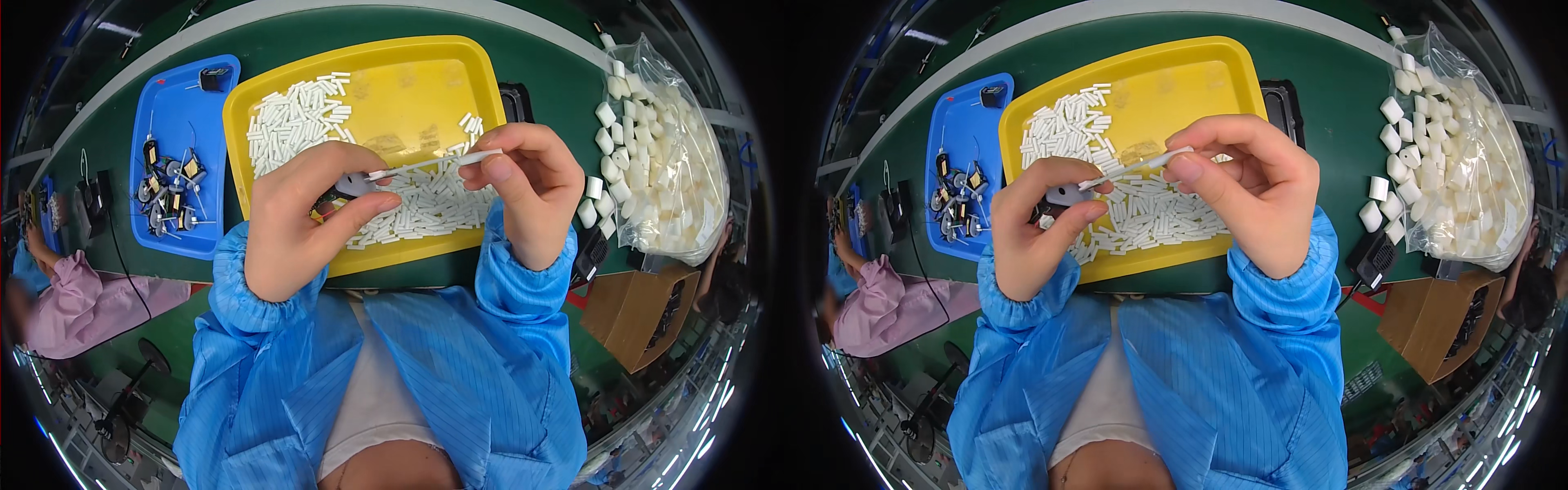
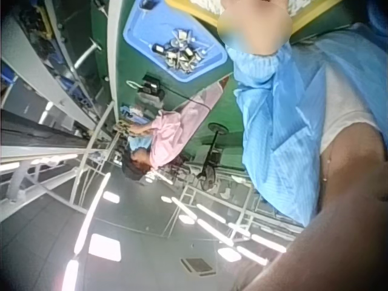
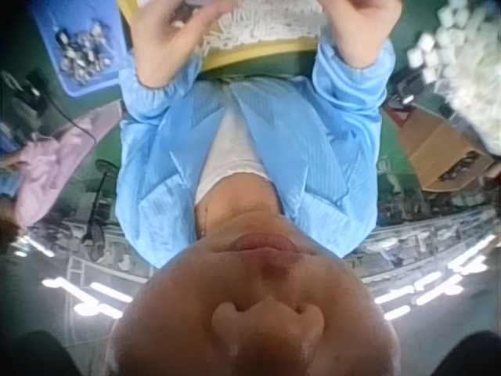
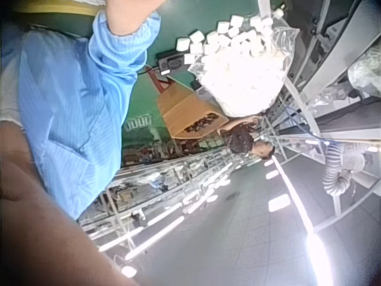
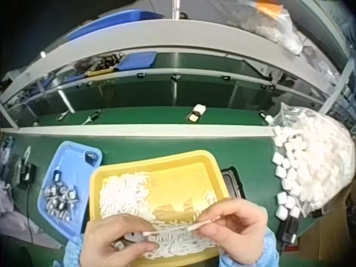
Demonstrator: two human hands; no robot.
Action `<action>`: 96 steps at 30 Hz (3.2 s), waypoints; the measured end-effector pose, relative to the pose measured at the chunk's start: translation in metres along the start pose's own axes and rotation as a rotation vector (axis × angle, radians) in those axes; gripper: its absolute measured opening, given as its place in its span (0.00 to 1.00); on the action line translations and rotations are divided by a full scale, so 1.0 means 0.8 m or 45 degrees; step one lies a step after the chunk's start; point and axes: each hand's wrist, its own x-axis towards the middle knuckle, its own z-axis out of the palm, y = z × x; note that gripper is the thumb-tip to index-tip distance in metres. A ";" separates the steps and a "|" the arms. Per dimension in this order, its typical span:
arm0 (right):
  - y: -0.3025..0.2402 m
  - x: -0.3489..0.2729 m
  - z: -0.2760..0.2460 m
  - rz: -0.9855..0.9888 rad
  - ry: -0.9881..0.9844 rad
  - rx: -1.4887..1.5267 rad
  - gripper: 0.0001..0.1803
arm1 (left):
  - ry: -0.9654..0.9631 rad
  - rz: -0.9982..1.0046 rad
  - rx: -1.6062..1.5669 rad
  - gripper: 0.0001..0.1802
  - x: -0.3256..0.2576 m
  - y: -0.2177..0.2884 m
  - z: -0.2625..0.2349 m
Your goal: The person assembles small electronic components by hand. They pick up a white plastic rod from a yellow tray and a white foam block from a plastic bag, then insert the rod into the block. The person repeats this process continuously, handling the components one at a time.
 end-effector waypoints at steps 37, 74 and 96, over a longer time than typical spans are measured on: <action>-0.015 -0.008 -0.187 0.119 0.452 -1.799 0.13 | -0.071 -0.325 -1.037 0.13 -0.005 -0.039 0.011; 0.013 0.027 -0.021 -0.341 -0.095 -0.514 0.19 | -0.186 0.521 0.550 0.41 0.067 0.013 0.025; 0.014 0.028 -0.031 -0.072 0.160 -0.108 0.23 | -0.071 0.111 -0.090 0.14 0.167 -0.020 0.014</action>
